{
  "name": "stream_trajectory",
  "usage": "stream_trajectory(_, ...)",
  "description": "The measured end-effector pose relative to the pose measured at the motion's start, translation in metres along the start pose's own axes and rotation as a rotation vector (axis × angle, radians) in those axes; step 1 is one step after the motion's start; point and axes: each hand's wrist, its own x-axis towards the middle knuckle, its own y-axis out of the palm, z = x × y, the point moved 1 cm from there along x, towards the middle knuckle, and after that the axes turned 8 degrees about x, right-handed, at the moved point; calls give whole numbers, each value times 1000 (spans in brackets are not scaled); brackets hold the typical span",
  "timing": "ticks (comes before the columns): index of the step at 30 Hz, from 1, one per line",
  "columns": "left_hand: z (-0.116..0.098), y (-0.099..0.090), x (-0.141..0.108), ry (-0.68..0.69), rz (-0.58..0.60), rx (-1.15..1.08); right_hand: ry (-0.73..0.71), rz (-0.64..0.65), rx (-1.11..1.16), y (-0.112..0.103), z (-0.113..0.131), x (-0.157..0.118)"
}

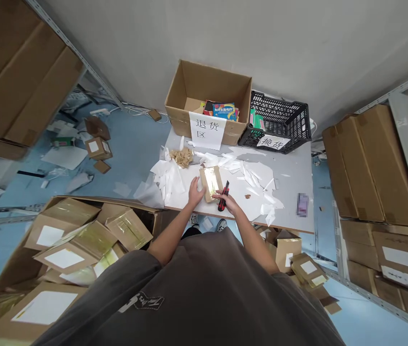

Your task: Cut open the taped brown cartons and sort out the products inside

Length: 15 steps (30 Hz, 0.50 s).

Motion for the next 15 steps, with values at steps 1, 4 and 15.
stream_trajectory(1,-3,-9,13,138,74,67,-12,-18,-42,1,4,6)
stream_trajectory(4,-11,-29,47,339,311,254,-41,-121,-191,2,25,28)
stream_trajectory(15,-5,-20,60,221,400,378,-88,-276,-751,48,62,118)
